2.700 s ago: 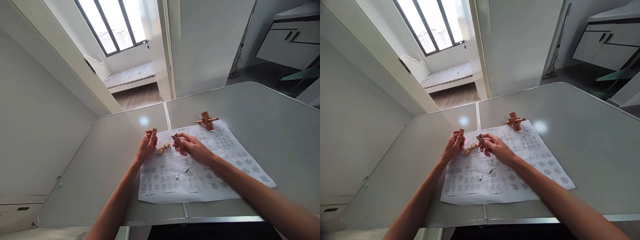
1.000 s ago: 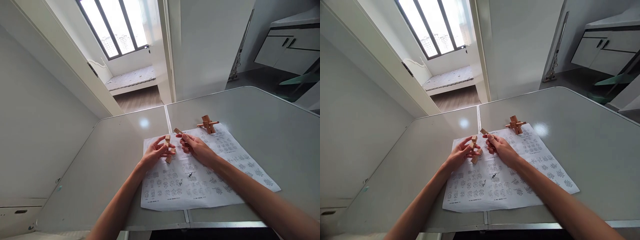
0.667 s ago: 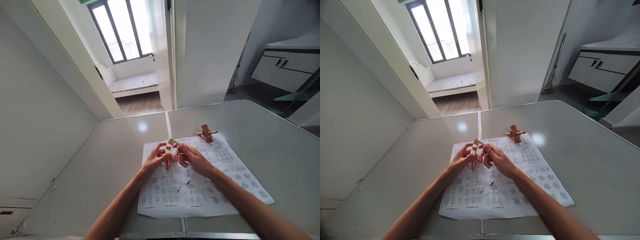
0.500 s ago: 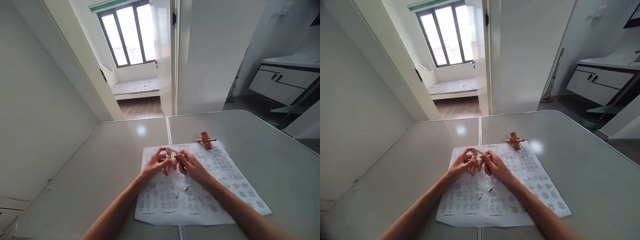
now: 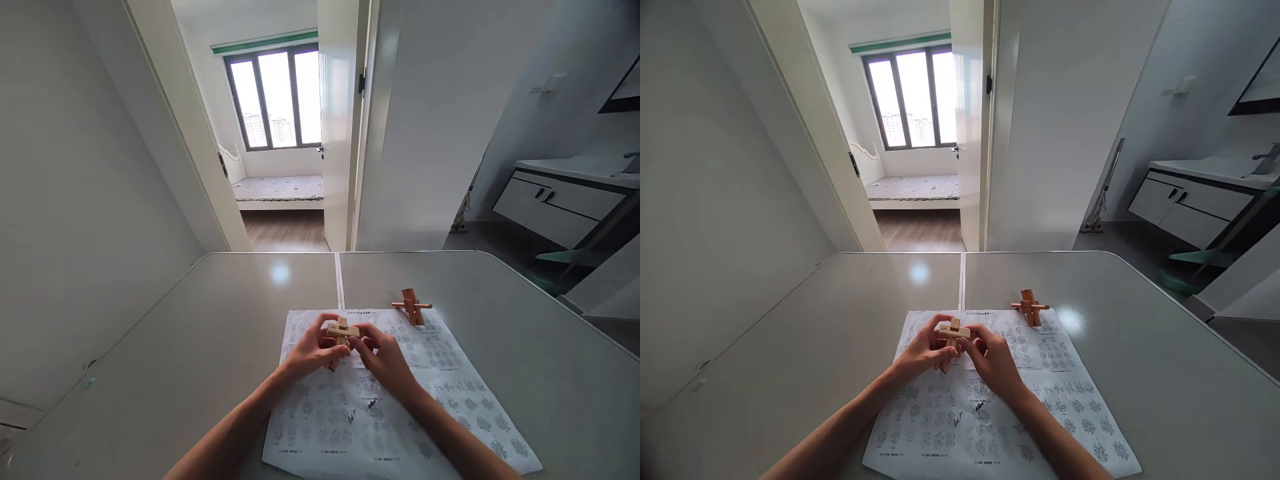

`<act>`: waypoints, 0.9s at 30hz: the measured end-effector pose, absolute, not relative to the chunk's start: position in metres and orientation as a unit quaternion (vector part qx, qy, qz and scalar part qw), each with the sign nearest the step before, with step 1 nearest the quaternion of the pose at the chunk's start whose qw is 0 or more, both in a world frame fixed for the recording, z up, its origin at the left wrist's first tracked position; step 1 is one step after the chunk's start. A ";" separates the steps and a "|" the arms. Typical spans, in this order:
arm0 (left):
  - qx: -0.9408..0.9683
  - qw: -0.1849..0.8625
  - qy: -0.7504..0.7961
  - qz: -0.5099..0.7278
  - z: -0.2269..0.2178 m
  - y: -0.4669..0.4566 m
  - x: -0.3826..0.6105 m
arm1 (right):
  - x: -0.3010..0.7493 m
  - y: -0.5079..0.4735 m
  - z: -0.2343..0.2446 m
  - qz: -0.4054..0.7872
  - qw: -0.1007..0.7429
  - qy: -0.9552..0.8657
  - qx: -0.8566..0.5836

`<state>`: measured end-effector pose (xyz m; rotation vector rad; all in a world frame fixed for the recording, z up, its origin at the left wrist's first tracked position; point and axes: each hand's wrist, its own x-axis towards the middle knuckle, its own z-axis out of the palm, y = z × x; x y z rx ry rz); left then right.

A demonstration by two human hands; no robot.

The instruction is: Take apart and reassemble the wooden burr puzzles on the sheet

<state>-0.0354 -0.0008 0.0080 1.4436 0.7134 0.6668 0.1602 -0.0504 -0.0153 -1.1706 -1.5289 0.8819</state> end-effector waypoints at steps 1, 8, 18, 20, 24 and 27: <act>0.635 0.644 0.308 0.295 0.009 -0.001 -0.035 | 0.160 -0.050 -0.016 0.342 0.488 -0.638 -0.487; 0.634 0.645 0.299 0.306 0.007 0.000 -0.035 | 0.161 -0.050 -0.021 0.272 0.468 -0.681 -0.494; 0.640 0.643 0.293 0.302 0.010 -0.002 -0.035 | 0.162 -0.051 -0.021 0.237 0.469 -0.688 -0.501; 0.637 0.648 0.287 0.304 0.009 -0.002 -0.036 | 0.163 -0.051 -0.022 0.217 0.464 -0.694 -0.505; 0.648 0.643 0.265 0.311 0.009 -0.003 -0.036 | 0.164 -0.051 -0.021 0.190 0.456 -0.706 -0.507; 0.651 0.635 0.266 0.321 0.011 -0.004 -0.034 | 0.164 -0.051 -0.022 0.186 0.451 -0.714 -0.503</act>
